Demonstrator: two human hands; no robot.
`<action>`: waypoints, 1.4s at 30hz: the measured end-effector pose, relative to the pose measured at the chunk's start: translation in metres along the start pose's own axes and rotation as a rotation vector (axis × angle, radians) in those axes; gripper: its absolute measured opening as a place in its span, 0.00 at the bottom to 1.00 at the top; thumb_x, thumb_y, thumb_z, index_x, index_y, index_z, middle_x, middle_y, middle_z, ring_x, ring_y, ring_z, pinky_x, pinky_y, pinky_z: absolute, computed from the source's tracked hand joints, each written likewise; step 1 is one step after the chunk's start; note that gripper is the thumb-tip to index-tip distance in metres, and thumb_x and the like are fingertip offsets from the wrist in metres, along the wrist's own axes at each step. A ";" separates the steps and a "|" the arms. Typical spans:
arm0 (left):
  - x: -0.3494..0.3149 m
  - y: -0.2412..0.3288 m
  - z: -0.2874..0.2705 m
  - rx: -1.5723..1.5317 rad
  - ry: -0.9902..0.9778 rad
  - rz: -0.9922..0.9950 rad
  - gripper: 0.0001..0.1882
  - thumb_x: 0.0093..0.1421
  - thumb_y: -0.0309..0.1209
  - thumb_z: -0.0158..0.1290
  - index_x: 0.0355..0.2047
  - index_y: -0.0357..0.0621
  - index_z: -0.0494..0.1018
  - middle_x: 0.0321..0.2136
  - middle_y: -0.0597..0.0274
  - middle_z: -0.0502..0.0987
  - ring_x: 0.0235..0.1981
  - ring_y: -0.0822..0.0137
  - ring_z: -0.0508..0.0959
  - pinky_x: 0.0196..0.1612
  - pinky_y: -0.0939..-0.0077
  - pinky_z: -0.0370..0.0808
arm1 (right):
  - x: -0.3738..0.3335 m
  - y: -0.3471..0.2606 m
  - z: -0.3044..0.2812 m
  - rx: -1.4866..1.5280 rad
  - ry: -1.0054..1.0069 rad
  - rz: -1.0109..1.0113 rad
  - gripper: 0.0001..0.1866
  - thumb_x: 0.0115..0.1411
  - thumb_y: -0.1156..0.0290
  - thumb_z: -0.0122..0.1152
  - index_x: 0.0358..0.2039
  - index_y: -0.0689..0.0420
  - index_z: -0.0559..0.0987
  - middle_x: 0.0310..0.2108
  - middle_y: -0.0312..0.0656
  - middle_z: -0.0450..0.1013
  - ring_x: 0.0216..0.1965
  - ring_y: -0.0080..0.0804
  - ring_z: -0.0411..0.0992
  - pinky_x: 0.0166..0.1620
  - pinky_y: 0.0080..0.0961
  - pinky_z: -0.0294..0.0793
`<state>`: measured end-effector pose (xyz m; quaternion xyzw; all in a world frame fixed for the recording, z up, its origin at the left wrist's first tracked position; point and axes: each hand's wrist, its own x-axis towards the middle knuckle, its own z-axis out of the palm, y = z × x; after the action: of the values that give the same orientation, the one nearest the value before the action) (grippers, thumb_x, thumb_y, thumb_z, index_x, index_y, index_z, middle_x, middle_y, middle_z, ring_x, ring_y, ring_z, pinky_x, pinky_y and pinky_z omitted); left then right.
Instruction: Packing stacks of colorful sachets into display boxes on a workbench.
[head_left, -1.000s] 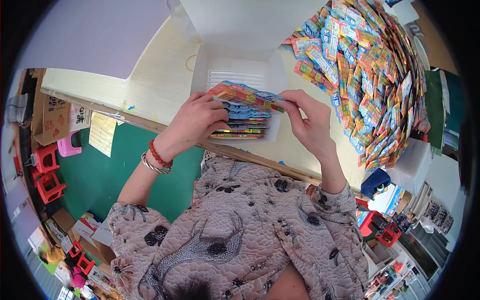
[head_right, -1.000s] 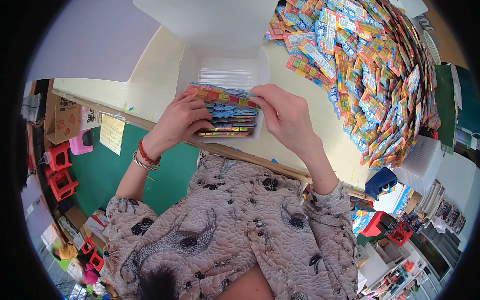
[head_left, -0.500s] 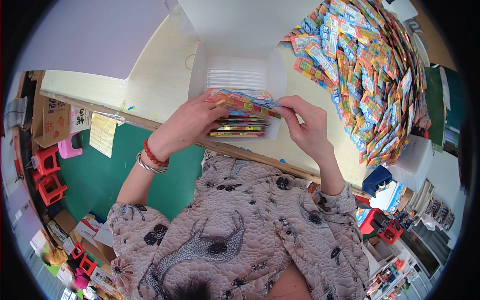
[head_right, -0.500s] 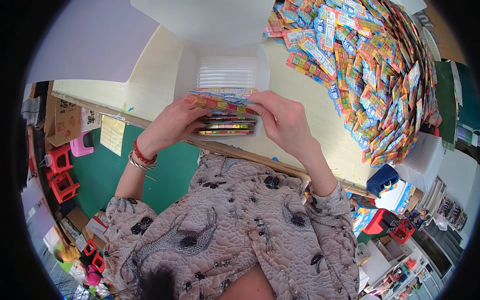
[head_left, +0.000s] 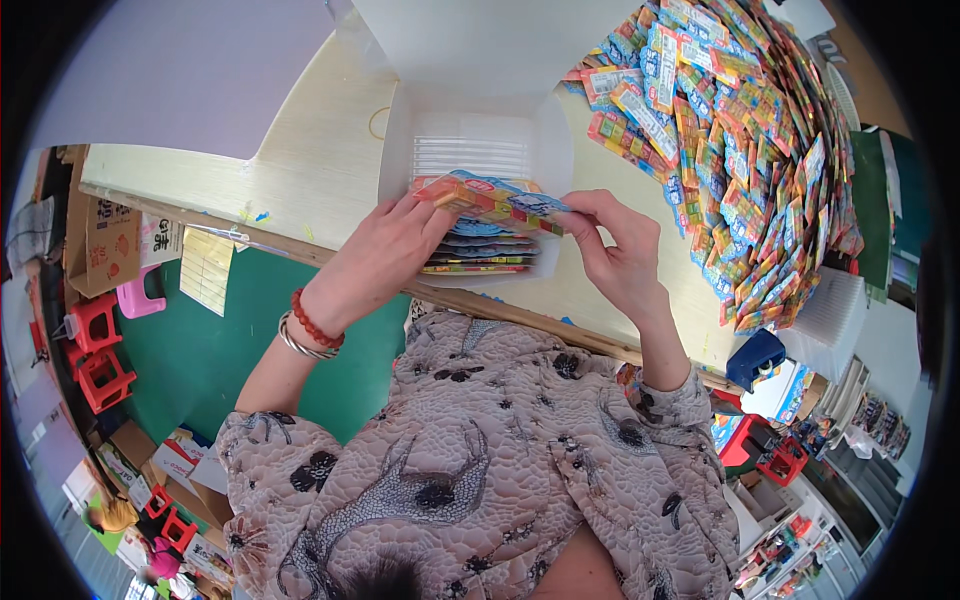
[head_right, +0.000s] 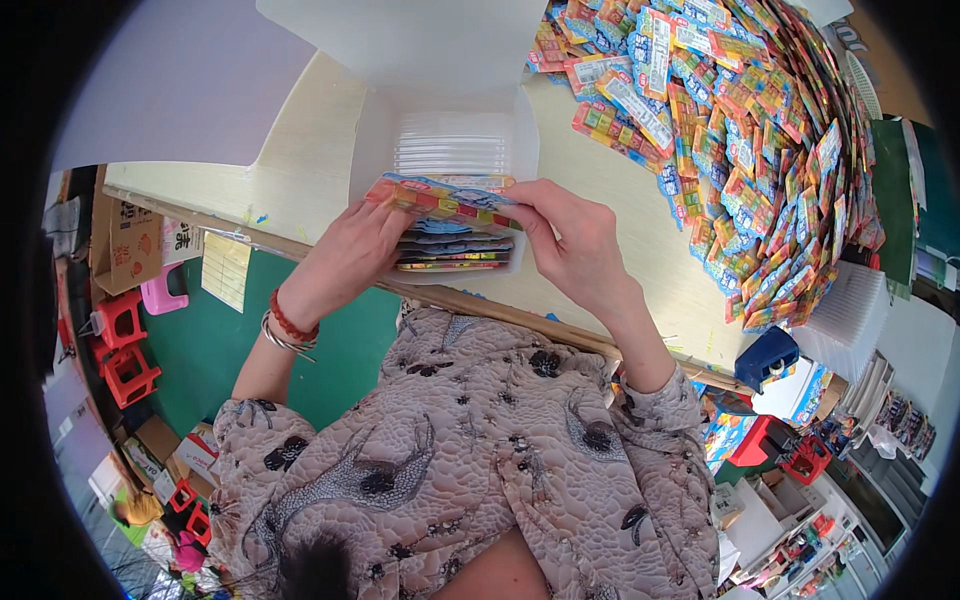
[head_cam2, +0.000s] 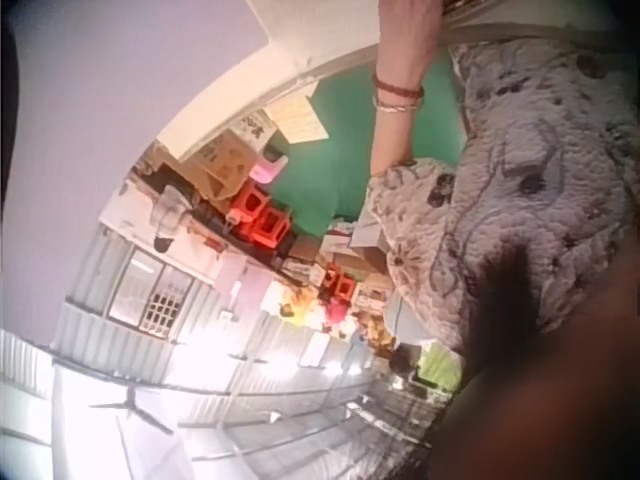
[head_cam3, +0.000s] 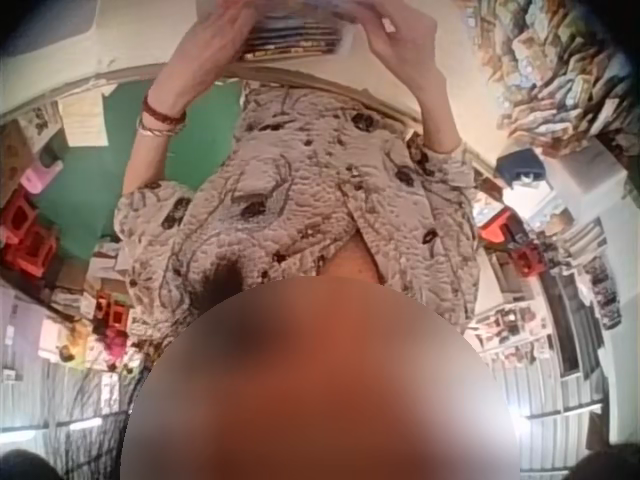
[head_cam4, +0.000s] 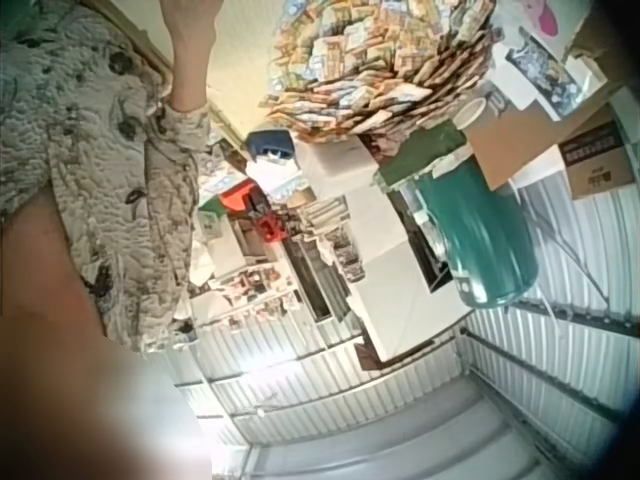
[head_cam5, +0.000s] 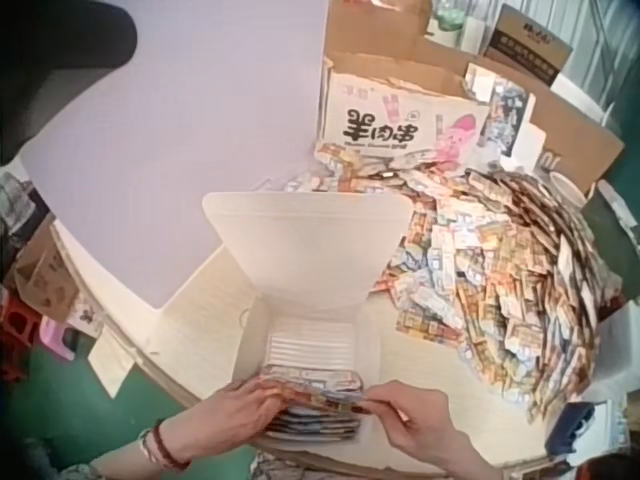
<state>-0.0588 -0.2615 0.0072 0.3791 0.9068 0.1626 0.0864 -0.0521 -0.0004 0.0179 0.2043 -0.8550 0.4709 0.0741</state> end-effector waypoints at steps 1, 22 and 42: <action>-0.001 0.002 0.001 0.073 0.083 0.023 0.18 0.52 0.22 0.48 0.46 0.41 0.66 0.43 0.57 0.70 0.51 0.57 0.69 0.49 0.64 0.71 | 0.000 0.001 0.000 0.001 0.000 0.000 0.07 0.55 0.83 0.60 0.35 0.62 0.78 0.27 0.42 0.76 0.25 0.28 0.74 0.30 0.20 0.72; -0.009 0.007 0.012 0.115 0.113 0.020 0.12 0.48 0.23 0.51 0.35 0.42 0.74 0.43 0.57 0.69 0.50 0.59 0.68 0.58 0.63 0.65 | -0.002 0.004 0.008 -0.013 -0.070 -0.044 0.08 0.54 0.84 0.59 0.36 0.61 0.78 0.29 0.42 0.76 0.28 0.32 0.76 0.31 0.21 0.73; -0.010 0.005 0.007 0.101 0.052 -0.025 0.09 0.44 0.20 0.51 0.29 0.38 0.73 0.39 0.57 0.67 0.47 0.60 0.69 0.57 0.67 0.65 | 0.028 -0.057 0.006 -0.872 -0.472 -0.467 0.07 0.48 0.69 0.55 0.29 0.55 0.73 0.22 0.33 0.64 0.34 0.28 0.66 0.36 0.26 0.61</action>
<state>-0.0469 -0.2643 0.0030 0.3671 0.9206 0.1251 0.0458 -0.0531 -0.0403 0.0678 0.4392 -0.8962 -0.0147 0.0609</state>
